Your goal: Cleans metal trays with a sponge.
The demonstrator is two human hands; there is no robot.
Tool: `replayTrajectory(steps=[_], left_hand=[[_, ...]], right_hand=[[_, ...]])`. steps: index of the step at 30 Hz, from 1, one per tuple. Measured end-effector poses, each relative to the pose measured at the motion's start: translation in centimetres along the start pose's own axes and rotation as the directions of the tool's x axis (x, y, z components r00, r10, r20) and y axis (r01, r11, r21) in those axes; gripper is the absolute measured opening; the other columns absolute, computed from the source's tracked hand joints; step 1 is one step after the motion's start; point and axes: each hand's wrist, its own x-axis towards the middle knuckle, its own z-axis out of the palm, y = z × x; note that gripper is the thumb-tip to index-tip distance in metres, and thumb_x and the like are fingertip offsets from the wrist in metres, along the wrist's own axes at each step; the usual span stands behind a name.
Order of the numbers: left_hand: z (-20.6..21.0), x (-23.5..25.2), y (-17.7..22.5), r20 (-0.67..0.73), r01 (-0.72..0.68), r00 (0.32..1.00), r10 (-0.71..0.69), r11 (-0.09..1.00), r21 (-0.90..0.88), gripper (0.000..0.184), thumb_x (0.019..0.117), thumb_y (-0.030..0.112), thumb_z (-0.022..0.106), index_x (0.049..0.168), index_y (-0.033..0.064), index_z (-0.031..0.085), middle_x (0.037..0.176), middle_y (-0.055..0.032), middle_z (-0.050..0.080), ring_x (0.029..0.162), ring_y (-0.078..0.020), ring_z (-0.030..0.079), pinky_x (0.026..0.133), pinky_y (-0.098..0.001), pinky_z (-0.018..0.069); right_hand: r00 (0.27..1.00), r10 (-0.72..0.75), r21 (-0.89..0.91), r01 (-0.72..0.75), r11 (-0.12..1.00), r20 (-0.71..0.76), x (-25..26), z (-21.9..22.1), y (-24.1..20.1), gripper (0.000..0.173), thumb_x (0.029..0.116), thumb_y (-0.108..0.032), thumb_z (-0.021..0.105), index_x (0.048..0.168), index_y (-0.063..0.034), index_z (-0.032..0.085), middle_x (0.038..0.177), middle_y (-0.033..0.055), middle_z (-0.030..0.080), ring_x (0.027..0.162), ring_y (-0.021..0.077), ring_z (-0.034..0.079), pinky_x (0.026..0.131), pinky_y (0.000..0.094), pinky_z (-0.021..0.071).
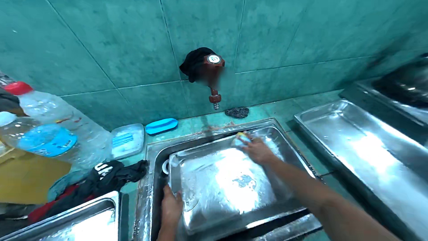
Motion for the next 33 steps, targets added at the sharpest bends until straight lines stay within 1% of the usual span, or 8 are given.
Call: replayTrajectory(steps=[4, 10, 15, 21, 25, 27, 30, 33], left_hand=[[-0.4, 0.0, 0.0, 0.004, -0.035, 0.999, 0.035, 0.999, 0.034, 0.068, 0.1037, 0.019, 0.061, 0.157, -0.007, 0.026, 0.142, -0.0316, 0.055, 0.13, -0.0416, 0.06, 0.111, -0.053, 0.046], [-0.8, -0.4, 0.4, -0.001, -0.019, 1.0, 0.019, 0.999, 0.034, 0.064, 0.1039, 0.018, 0.062, 0.155, -0.0054, 0.03, 0.135, -0.0333, 0.059, 0.124, -0.0458, 0.062, 0.108, -0.0585, 0.0467], [-1.2, -0.3, 0.7, 0.044, 0.019, 0.999, -0.019, 1.0, 0.007, 0.065, 0.1053, 0.019, 0.059, 0.156, -0.0051, 0.026, 0.136, -0.035, 0.057, 0.125, -0.0477, 0.06, 0.107, -0.0606, 0.0462], [-1.0, -0.1, 0.2, 0.059, 0.043, 0.997, -0.043, 0.999, 0.0, 0.064, 0.1054, 0.021, 0.059, 0.155, -0.0034, 0.028, 0.131, -0.0332, 0.061, 0.122, -0.0462, 0.063, 0.105, -0.0601, 0.0477], [-1.1, -0.1, 0.2, 0.064, 0.036, 0.997, -0.036, 0.999, -0.002, 0.064, 0.1059, 0.021, 0.059, 0.156, -0.0031, 0.027, 0.132, -0.0329, 0.061, 0.122, -0.0454, 0.063, 0.105, -0.059, 0.048], [-1.0, 0.0, 0.2, 0.053, 0.022, 0.998, -0.022, 1.0, -0.005, 0.065, 0.1058, 0.021, 0.059, 0.157, -0.0032, 0.026, 0.135, -0.0328, 0.059, 0.124, -0.0452, 0.062, 0.107, -0.058, 0.0473], [-0.8, 0.1, 0.2, 0.04, 0.005, 0.999, -0.005, 1.0, -0.015, 0.066, 0.1053, 0.018, 0.059, 0.157, -0.0039, 0.025, 0.135, -0.034, 0.058, 0.123, -0.0468, 0.062, 0.106, -0.0588, 0.0478], [-0.7, 0.0, -0.1, 0.043, -0.013, 0.999, 0.014, 0.999, -0.03, 0.066, 0.1052, 0.018, 0.059, 0.157, -0.0048, 0.025, 0.136, -0.0361, 0.057, 0.124, -0.0481, 0.061, 0.106, -0.0598, 0.0471]], right_hand=[[0.981, 0.115, -0.196, -0.083, 0.977, 0.158, -5.0, -3.9, 8.0, 0.054, 0.0934, 0.007, 0.06, 0.141, -0.0183, 0.065, 0.169, 0.0023, 0.033, 0.16, 0.031, 0.015, 0.127, 0.0619, 0.0095], [0.869, 0.348, -0.3, -0.247, 0.921, 0.352, -12.9, -9.5, 4.4, 0.06, 0.0989, -0.023, 0.064, 0.155, -0.0098, 0.046, 0.156, 0.0326, 0.041, 0.151, 0.0482, 0.031, 0.128, 0.0586, 0.0153], [0.789, 0.341, -0.213, -0.269, 0.939, 0.51, -21.7, -11.1, -1.4, 0.05, 0.1012, -0.017, 0.059, 0.15, -0.0095, 0.054, 0.16, 0.0299, 0.037, 0.153, 0.0479, 0.026, 0.124, 0.0632, 0.0223], [0.594, 0.306, -0.078, -0.377, 0.923, 0.744, -18.6, -12.2, -8.0, 0.054, 0.1075, -0.021, 0.048, 0.16, -0.0143, 0.038, 0.161, 0.0241, 0.039, 0.15, 0.049, 0.033, 0.117, 0.0647, 0.0328], [0.659, 0.155, -0.006, -0.223, 0.975, 0.736, -16.9, -10.8, -4.2, 0.037, 0.101, -0.01, 0.059, 0.138, -0.0085, 0.064, 0.14, 0.0224, 0.06, 0.133, 0.045, 0.054, 0.107, 0.063, 0.0449], [0.775, 0.055, -0.039, -0.04, 0.998, 0.63, -16.3, -9.3, 0.5, 0.03, 0.099, -0.003, 0.058, 0.124, -0.0081, 0.073, 0.139, 0.0162, 0.065, 0.142, 0.0406, 0.047, 0.117, 0.0599, 0.0345], [0.927, -0.162, -0.082, 0.201, 0.976, 0.339, -12.2, -6.8, 7.2, 0.024, 0.0962, 0.003, 0.061, 0.111, -0.0056, 0.078, 0.135, 0.014, 0.068, 0.143, 0.0408, 0.048, 0.119, 0.0618, 0.0328], [0.959, -0.095, -0.148, 0.138, 0.979, 0.267, -5.3, -6.5, 8.7, 0.024, 0.0948, 0.008, 0.059, 0.11, -0.0013, 0.075, 0.136, 0.0208, 0.063, 0.135, 0.0433, 0.053, 0.115, 0.0607, 0.0373]])
